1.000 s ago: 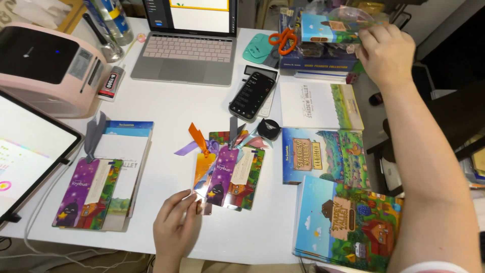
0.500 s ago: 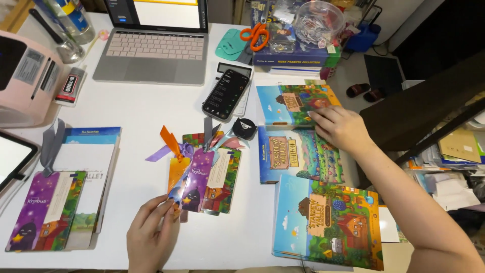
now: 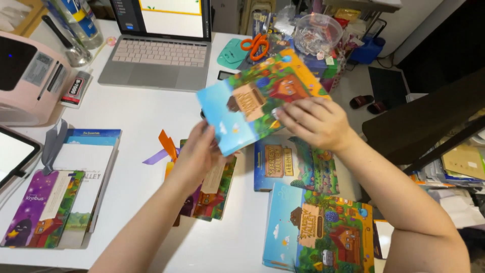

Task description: Sorting and organizing various stationery items including bookmarks, cards, and stickers on a desk.

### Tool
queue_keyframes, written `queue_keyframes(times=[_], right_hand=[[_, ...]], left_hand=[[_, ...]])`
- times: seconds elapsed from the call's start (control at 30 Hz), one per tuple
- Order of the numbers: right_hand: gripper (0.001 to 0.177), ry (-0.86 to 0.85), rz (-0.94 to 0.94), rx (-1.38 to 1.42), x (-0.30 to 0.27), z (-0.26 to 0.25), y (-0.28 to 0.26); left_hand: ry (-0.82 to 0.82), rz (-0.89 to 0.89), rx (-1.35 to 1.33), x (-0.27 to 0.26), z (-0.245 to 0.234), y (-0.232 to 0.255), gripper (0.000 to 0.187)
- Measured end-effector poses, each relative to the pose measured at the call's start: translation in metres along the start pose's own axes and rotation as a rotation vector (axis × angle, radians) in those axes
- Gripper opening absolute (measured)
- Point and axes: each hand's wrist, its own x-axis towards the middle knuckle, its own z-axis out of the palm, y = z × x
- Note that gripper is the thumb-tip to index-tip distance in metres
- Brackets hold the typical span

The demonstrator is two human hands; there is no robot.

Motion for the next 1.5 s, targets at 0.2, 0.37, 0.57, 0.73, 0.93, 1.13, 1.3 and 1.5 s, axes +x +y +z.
queue_keyframes(times=[0.2, 0.37, 0.57, 0.73, 0.93, 1.13, 1.3, 1.5], right_hand=[[0.073, -0.119, 0.267, 0.214, -0.032, 0.045, 0.084], [0.095, -0.422, 1.157, 0.458, -0.095, 0.096, 0.149], [0.110, -0.258, 1.288, 0.717, -0.132, 0.150, 0.143], [0.090, -0.263, 1.344, 0.525, -0.123, 0.149, 0.141], [0.077, 0.060, 1.246, 0.682, -0.112, 0.091, 0.152], [0.073, -0.002, 1.043, 0.609, -0.109, -0.004, 0.153], [0.074, -0.036, 1.031, 0.635, -0.118, -0.059, 0.132], [0.076, -0.024, 1.023, 0.728, -0.153, -0.079, 0.110]], left_hand=[[0.165, 0.067, -0.012, 0.096, -0.002, 0.026, 0.066], [0.316, 0.163, -0.146, 0.186, -0.031, 0.014, 0.057], [0.292, 0.225, -0.174, 0.236, -0.008, 0.015, 0.051], [0.318, 0.172, -0.136, 0.261, 0.011, 0.011, 0.059], [0.253, 0.134, -0.041, 0.289, 0.028, 0.003, 0.065], [0.073, 0.134, 0.242, 0.327, 0.065, -0.010, 0.050], [0.025, 0.103, 0.387, 0.371, 0.060, -0.031, 0.040], [0.349, 0.427, 1.124, 0.462, 0.015, -0.109, 0.060]])
